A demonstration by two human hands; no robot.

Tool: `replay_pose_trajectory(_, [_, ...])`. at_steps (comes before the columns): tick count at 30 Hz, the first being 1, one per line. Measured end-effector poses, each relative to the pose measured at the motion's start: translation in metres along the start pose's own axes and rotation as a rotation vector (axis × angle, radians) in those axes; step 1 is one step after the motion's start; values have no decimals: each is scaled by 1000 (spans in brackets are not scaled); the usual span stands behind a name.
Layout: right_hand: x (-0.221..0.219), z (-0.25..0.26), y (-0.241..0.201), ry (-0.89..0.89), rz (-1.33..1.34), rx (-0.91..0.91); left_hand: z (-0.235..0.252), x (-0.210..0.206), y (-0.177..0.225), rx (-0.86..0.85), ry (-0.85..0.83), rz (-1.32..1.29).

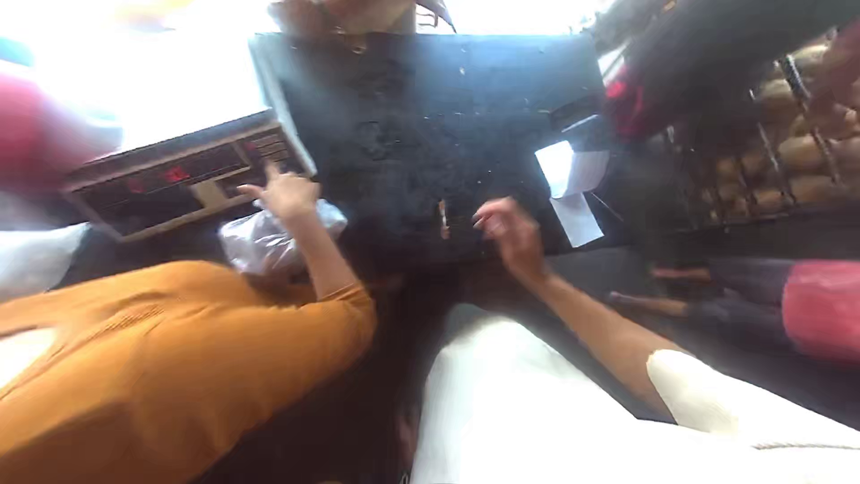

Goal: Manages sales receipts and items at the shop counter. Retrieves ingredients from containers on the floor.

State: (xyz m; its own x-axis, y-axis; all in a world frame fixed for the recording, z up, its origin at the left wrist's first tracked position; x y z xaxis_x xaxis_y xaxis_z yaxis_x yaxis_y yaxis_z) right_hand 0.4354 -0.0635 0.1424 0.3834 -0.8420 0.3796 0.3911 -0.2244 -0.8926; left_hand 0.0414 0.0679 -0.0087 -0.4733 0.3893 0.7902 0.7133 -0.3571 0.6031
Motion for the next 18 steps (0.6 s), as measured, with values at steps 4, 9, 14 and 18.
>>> replay_pose_trajectory(4, [165,-33,76,535,-269,-381,67,-75,19,166,-679,-247])
replay_pose_trajectory(9, [165,-80,147,303,-756,-684,95,-92,211,-266,-1084,-668])
replay_pose_trajectory(14, [113,-68,136,212,-915,-516,121,-165,347,-353,-1191,-686])
replay_pose_trajectory(18, [103,-63,140,196,-895,-461,165,-223,378,-25,-1048,-770])
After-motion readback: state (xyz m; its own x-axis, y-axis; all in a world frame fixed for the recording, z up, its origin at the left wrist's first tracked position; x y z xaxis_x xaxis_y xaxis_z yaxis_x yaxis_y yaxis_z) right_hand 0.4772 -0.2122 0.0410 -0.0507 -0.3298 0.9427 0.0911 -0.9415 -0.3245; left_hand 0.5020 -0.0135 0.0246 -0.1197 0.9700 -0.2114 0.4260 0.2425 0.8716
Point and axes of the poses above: each hand's wrist, its own z-axis towards the middle knuckle, its own x-axis out of the back of the hand, y = z × x, the point moved 8 cm from there along z, towards the middle knuckle, and after that the axes turned 1 degree about -z, right-handed, at the moved point
